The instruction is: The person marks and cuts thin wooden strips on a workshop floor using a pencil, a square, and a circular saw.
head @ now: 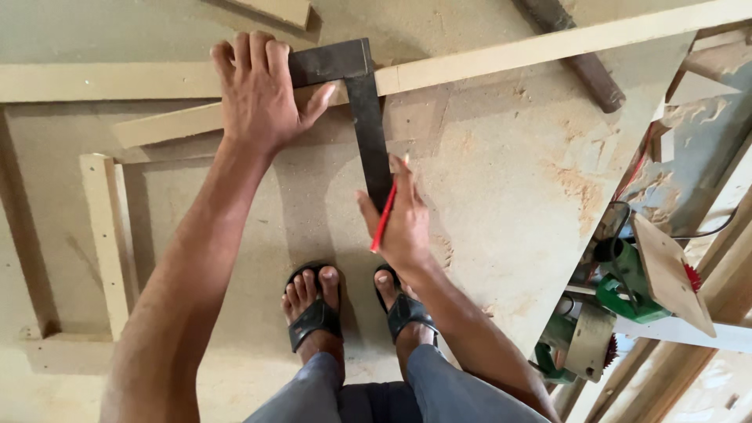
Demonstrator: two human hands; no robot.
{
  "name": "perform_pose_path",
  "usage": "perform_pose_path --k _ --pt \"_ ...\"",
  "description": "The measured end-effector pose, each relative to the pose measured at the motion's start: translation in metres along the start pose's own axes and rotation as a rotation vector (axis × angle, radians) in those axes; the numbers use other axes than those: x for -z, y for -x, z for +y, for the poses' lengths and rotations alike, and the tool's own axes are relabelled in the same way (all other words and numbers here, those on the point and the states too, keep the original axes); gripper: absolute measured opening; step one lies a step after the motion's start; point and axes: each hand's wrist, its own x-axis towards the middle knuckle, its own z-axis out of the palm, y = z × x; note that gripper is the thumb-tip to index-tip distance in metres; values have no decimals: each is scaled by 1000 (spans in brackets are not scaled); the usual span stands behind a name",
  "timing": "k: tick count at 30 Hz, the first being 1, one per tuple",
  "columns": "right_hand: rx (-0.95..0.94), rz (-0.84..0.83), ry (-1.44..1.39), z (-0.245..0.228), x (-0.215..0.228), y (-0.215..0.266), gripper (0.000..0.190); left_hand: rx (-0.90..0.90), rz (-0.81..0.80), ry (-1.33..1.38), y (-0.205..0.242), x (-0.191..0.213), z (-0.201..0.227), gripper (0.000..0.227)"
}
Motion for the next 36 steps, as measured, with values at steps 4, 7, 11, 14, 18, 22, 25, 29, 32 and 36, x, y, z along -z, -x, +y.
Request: perform_pose_path --k 4,7,11,14,18,22,25,29,32,36 --pt "-223 -45 -91 -11 -4 -15 42 -61 176 -111 0 3 3 72" --pt "-231 25 -60 -4 1 -21 42 -76 163 -47 -2 11 4 81" --pt "-227 123 -88 33 38 -3 38 -210 269 103 -1 18 3 100" --pt "-279 217 -389 76 76 17 39 -225 154 114 -5 17 3 107" --pt "-509 152 -21 120 138 86 36 -266 -21 -46 -6 18 4 85" --pt "-430 165 -1 143 158 146 34 -301 -1 -31 -2 21 4 70" --pt "-462 80 224 147 166 171 35 -341 4 -46 2 22 7 64" --pt "-54 60 387 148 179 179 37 -336 -39 -74 -1 24 11 58" --pt "-142 -27 481 158 201 180 33 -273 -113 -84 1 26 21 53" --pt "-108 -143 683 169 223 188 57 -208 -245 -31 8 41 37 45"
